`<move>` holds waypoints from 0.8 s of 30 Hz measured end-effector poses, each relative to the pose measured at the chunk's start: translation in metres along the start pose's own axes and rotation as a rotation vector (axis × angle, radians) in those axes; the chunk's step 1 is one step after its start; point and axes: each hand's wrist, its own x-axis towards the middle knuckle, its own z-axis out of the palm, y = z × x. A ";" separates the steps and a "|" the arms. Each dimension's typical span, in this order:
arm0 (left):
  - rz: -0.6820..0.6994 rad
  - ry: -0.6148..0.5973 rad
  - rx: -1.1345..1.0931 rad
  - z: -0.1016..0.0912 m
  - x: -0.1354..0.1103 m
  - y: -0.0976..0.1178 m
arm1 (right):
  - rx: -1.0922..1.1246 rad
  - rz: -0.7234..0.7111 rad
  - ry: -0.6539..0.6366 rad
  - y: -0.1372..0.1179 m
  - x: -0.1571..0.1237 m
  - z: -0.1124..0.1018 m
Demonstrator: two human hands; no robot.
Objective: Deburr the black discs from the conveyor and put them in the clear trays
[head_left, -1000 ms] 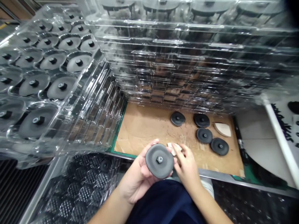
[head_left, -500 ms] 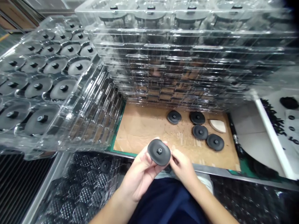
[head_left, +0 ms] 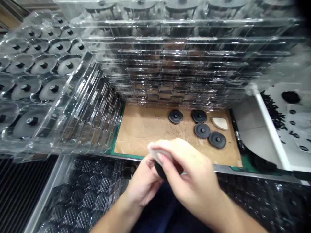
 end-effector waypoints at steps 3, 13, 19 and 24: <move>-0.018 -0.003 0.026 0.001 0.001 0.004 | 0.075 -0.060 0.011 0.003 -0.006 0.001; -0.067 -0.013 -0.006 0.001 -0.001 0.007 | 0.083 -0.082 -0.056 0.001 -0.004 -0.001; -0.043 -0.056 -0.074 -0.004 0.002 0.015 | -0.095 0.051 -0.156 0.003 -0.021 -0.024; -0.006 -0.142 -0.131 -0.007 -0.001 0.017 | -0.393 -0.072 -0.042 -0.003 -0.012 -0.021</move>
